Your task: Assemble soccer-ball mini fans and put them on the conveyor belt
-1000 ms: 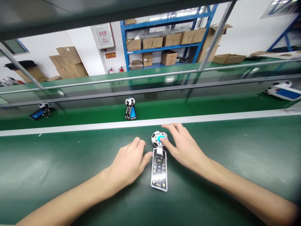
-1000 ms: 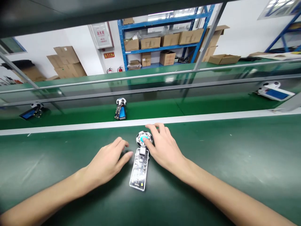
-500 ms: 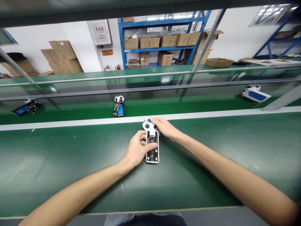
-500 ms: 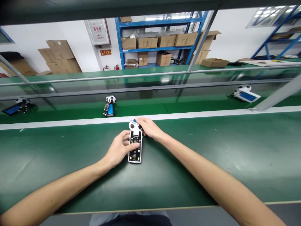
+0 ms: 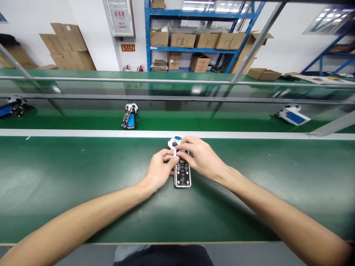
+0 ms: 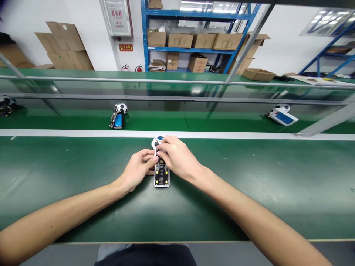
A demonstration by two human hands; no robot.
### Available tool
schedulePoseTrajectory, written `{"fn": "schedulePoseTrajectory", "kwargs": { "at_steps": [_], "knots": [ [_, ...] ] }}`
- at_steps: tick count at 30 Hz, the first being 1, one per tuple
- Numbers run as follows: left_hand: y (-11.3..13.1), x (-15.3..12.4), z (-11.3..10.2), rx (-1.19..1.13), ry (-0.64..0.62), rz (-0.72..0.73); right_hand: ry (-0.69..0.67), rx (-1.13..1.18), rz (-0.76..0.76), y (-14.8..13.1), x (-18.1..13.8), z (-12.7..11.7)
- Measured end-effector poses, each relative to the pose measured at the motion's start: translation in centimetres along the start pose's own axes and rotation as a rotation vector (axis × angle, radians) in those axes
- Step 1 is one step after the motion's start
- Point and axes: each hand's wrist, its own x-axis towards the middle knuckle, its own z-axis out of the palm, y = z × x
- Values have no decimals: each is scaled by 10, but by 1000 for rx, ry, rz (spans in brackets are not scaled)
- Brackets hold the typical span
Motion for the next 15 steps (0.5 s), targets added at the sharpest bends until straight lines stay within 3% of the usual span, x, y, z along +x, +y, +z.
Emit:
{"fn": "schedulePoseTrajectory", "kwargs": {
  "at_steps": [7, 15],
  "knots": [
    [-11, -4, 1, 8, 45, 62, 55, 159, 77, 2, 5, 2],
    [-5, -5, 3, -9, 73, 71, 78, -41, 63, -11, -1, 4]
  ]
}}
